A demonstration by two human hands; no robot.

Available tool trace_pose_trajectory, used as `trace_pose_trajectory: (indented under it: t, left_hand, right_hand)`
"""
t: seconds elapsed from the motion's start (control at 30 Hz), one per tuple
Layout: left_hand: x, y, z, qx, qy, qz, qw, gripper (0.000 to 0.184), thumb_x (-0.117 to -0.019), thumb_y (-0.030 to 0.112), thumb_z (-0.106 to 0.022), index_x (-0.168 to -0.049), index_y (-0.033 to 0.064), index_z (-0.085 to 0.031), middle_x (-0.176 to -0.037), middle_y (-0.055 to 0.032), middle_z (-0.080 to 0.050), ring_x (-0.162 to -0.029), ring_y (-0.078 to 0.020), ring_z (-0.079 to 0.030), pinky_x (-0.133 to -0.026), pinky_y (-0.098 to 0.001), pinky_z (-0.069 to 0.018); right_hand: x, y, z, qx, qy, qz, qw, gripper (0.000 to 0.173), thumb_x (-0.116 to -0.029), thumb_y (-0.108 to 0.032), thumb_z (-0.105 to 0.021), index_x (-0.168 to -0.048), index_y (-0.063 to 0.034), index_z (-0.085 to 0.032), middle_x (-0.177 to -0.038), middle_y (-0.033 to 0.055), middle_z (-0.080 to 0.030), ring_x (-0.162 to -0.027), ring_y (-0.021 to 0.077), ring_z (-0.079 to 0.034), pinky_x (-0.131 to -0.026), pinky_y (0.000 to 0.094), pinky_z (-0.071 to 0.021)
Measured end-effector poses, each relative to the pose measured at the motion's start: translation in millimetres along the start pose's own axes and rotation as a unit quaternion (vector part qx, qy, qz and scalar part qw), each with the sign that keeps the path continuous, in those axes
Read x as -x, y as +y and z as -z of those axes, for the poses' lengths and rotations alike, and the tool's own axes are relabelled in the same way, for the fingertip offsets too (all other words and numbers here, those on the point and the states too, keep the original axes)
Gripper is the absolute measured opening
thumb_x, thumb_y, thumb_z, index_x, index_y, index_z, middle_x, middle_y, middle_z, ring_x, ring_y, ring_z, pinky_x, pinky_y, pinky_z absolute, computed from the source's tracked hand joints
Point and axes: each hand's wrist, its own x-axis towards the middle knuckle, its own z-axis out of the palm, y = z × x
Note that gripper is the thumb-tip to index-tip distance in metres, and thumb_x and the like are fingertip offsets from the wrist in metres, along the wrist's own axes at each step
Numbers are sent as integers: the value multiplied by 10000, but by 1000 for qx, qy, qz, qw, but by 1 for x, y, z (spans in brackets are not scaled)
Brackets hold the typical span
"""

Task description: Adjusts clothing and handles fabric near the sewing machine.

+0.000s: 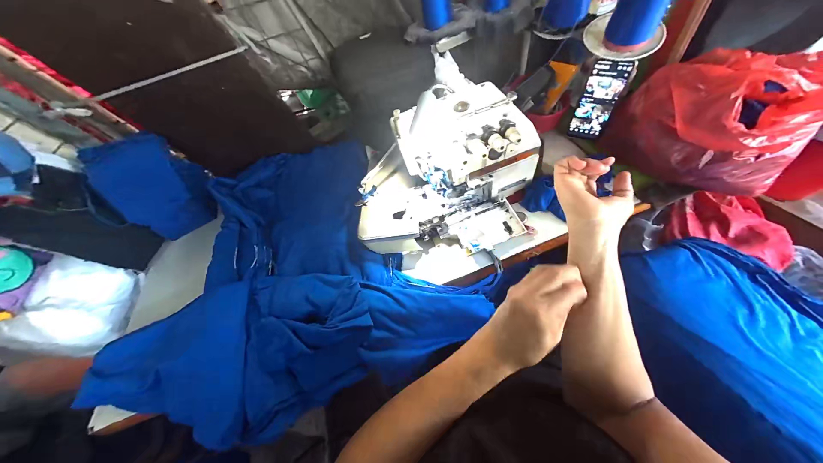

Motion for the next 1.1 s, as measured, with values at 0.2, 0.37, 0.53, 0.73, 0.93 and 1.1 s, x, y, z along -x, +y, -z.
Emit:
trace_pose_trajectory:
  t: [0.2,0.37,0.53,0.73,0.93,1.1]
  left_hand:
    - [24,-9,-5,36,-84,18,996,144,-968,1,-587,-888,-30,-702,-1010,-165,-712,-1030,-213,-699,-954,-292,-562]
    - [-29,-27,8,-94,114,40,988,117,-960,79,-654,-916,-5,-723,-1007,-114,-669,-974,-82,-656,-880,-174,-545]
    - [-25,-25,-3,-126,33,24,991,126,-954,51,-635,-917,-11,-738,-1010,-154,-720,-1021,-166,-695,-946,-232,-543]
    - [19,-3,-34,-19,-74,33,997,143,-959,17,-612,-896,-14,-737,-1027,-152,-734,-1048,-192,-710,-974,-273,-556]
    - [-4,6,-30,-4,-63,44,997,110,-966,23,-603,-909,-19,-686,-1002,-155,-675,-1006,-195,-668,-933,-257,-543]
    - [-48,-5,-31,-110,59,36,992,82,-930,3,-654,-902,-31,-723,-1015,-146,-684,-958,-164,-681,-874,-239,-567]
  right_hand:
    - [-24,-6,4,-51,74,63,994,510,-1033,-517,-302,-781,-189,-600,-579,-76,-529,-526,53,-541,-636,225,-511]
    - [-13,30,12,-36,96,-13,995,446,-1039,-544,-308,-875,-246,-597,-623,-102,-540,-573,35,-575,-654,220,-528]
    - [-18,15,24,-66,99,-29,992,433,-1037,-565,-309,-927,-242,-576,-657,-90,-522,-604,48,-566,-694,219,-516]
    - [-29,-38,40,-123,139,55,981,475,-1009,-578,-332,-871,-206,-593,-655,-72,-541,-585,69,-561,-681,231,-521]
    - [-39,-45,16,-136,102,78,982,583,-1023,-591,-240,-835,-163,-589,-618,-80,-548,-583,42,-577,-680,205,-508]
    - [-21,-27,9,-147,104,22,983,566,-1019,-587,-294,-823,-156,-605,-629,-73,-562,-586,44,-585,-695,197,-513]
